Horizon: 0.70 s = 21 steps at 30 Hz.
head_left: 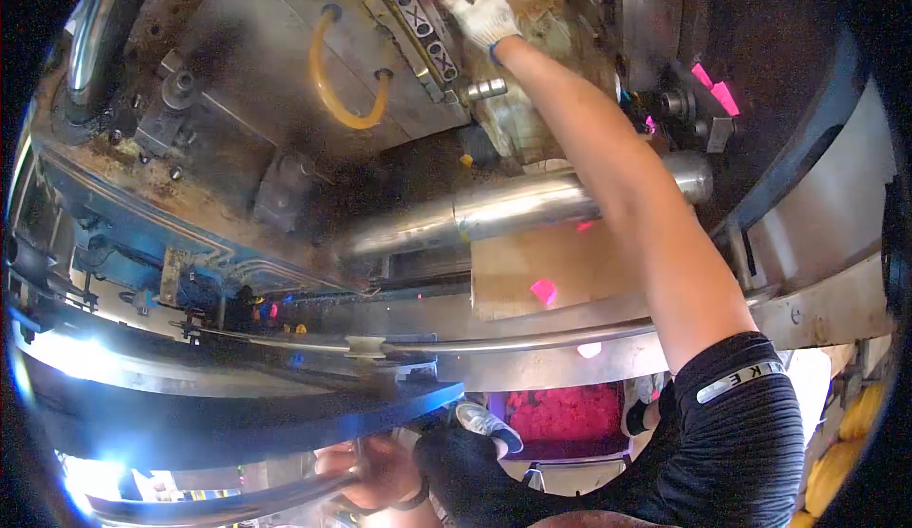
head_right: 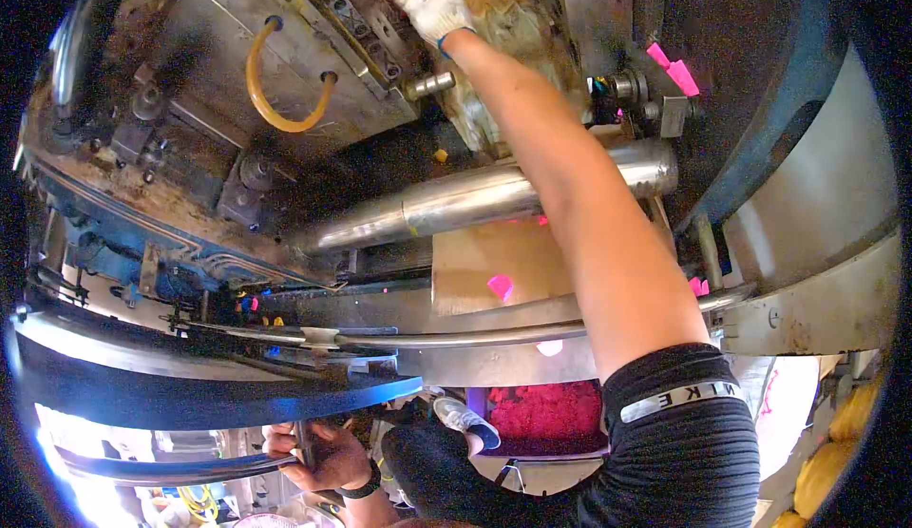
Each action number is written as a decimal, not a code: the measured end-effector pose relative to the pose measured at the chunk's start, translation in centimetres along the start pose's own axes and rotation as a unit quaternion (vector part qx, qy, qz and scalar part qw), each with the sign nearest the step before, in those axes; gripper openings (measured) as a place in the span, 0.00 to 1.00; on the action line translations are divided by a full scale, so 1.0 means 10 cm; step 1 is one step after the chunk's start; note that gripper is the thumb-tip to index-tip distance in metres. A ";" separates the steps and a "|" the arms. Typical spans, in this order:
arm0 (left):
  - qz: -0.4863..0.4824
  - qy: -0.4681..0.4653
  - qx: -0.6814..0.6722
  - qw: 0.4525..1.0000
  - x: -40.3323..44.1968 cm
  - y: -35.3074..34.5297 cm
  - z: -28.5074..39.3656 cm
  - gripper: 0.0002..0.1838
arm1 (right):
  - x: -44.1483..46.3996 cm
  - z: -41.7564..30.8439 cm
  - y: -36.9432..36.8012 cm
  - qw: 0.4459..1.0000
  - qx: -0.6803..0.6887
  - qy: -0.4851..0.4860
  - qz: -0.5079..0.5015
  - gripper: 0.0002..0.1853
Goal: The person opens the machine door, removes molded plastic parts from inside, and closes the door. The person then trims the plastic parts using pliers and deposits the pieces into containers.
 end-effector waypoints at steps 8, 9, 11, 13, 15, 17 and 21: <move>-0.031 0.101 -0.148 0.983 0.02 0.08 -0.09 0.26 | -0.02 0.13 0.08 0.997 0.052 0.036 -0.037 0.31; -0.014 0.062 -0.108 0.992 0.02 0.03 -0.07 0.27 | 0.09 0.18 0.10 0.995 -0.055 0.081 -0.026 0.26; 0.002 0.038 -0.063 0.997 0.00 0.02 -0.04 0.27 | 0.24 0.71 -0.01 0.998 0.023 0.035 0.037 0.23; -0.009 0.051 -0.052 0.997 0.00 0.06 -0.03 0.27 | 0.17 0.53 0.04 0.976 0.200 -0.029 0.082 0.23; -0.032 0.042 -0.038 0.998 0.00 0.02 -0.01 0.27 | 0.20 0.07 0.18 0.990 0.129 0.007 0.059 0.23; -0.047 0.042 -0.042 0.997 -0.01 0.02 -0.03 0.27 | 0.27 -0.41 0.24 0.990 0.120 0.057 0.045 0.25; 0.008 -0.010 -0.062 0.998 0.03 -0.07 0.03 0.19 | 0.55 -0.43 0.17 0.991 0.130 0.012 0.037 0.36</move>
Point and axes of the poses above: each hand's wrist, its own x-axis towards the middle knuckle, its own y-axis out of the back of the hand, z = x × y, the point moved 4 cm from there along x, towards the middle knuckle, and after that the axes turned 15 degrees about y, right-handed, at the moved point
